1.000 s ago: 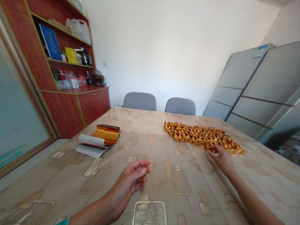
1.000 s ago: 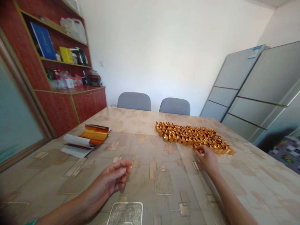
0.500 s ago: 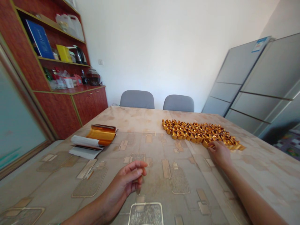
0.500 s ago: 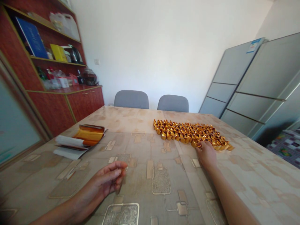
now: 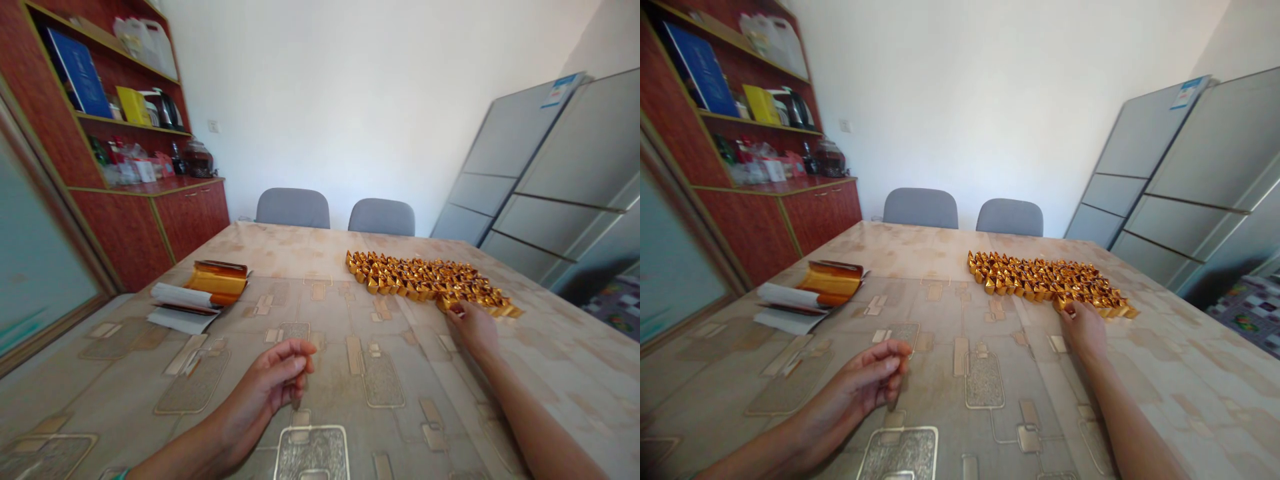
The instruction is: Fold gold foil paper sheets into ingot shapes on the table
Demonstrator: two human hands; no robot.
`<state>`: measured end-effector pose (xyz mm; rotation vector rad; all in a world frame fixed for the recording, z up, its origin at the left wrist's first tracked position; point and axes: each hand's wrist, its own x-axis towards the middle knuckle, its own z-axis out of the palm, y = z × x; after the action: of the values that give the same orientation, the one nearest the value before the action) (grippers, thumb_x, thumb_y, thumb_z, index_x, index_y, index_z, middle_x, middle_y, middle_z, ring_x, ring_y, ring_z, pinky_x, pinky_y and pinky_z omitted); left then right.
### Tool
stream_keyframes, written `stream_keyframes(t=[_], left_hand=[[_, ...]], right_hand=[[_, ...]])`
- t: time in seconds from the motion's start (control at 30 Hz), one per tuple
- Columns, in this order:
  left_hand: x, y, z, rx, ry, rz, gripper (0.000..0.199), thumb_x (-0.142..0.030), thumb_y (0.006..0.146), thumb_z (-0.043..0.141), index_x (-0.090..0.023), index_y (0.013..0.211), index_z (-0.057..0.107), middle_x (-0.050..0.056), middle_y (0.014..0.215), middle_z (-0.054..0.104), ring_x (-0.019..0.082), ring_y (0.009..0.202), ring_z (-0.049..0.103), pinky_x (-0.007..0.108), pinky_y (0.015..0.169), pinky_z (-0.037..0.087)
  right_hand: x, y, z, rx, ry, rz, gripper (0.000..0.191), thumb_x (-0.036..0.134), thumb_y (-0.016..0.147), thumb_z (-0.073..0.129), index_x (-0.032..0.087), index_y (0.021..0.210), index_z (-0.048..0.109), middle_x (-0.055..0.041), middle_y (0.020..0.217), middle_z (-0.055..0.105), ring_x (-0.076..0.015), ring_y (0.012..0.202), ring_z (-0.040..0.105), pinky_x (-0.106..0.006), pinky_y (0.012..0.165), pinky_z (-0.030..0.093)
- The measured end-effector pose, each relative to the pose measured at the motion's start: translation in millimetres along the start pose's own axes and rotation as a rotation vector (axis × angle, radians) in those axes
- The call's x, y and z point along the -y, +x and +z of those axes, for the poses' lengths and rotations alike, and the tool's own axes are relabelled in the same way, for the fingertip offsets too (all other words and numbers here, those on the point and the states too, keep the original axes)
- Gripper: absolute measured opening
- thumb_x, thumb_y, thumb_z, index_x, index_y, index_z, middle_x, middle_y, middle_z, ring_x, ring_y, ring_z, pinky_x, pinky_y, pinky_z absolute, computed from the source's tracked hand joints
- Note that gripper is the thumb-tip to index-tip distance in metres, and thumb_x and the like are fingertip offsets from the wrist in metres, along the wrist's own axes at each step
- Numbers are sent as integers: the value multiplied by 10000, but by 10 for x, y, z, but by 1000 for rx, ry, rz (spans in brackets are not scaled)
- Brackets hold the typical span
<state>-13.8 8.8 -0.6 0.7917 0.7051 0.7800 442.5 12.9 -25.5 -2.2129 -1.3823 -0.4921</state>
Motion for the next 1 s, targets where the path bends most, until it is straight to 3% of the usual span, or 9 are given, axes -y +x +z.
stream_keyframes(t=[0.23,0.43,0.6,0.8,0.93,1.0], left_hand=[[-24,1,14,0,-6,22,242,-264,724,787,-174,933,705,4,782,632,83,619,515,215,611,410],[-32,-18,15,-15,-12,10,262,-267,705,803,-172,929,708,9,791,637,87,633,522,220,633,422],[-69,-10,2,-15,30,40,240,-275,725,784,-180,933,712,4,792,641,87,644,525,215,638,424],[-428,26,-99,-236,210,238,280,-302,624,825,-164,841,715,15,761,664,104,630,537,219,613,433],[-817,78,-414,-446,334,498,325,-333,600,809,-178,863,697,20,808,689,138,685,585,245,659,475],[-999,92,-648,-579,540,628,279,-354,687,733,-188,905,679,41,913,713,180,767,628,298,734,507]], right_hand=[[47,106,43,-2,2,-2,183,322,788,558,186,767,679,-119,834,682,-261,745,631,-336,650,437],[-38,65,-66,17,29,8,270,301,728,591,183,949,690,-106,945,704,-223,666,631,-333,647,467],[-61,-25,-149,71,30,17,202,302,752,553,187,811,709,-85,759,719,-257,667,653,-327,588,438],[-27,-24,-56,120,36,20,225,254,755,525,207,781,743,-96,770,755,-291,712,681,-348,608,446],[-55,0,-38,109,76,5,262,263,758,494,222,808,748,-80,814,765,-282,767,694,-346,666,474],[-80,8,-53,96,101,11,277,294,756,478,232,801,744,-78,804,761,-288,750,693,-355,650,476]])
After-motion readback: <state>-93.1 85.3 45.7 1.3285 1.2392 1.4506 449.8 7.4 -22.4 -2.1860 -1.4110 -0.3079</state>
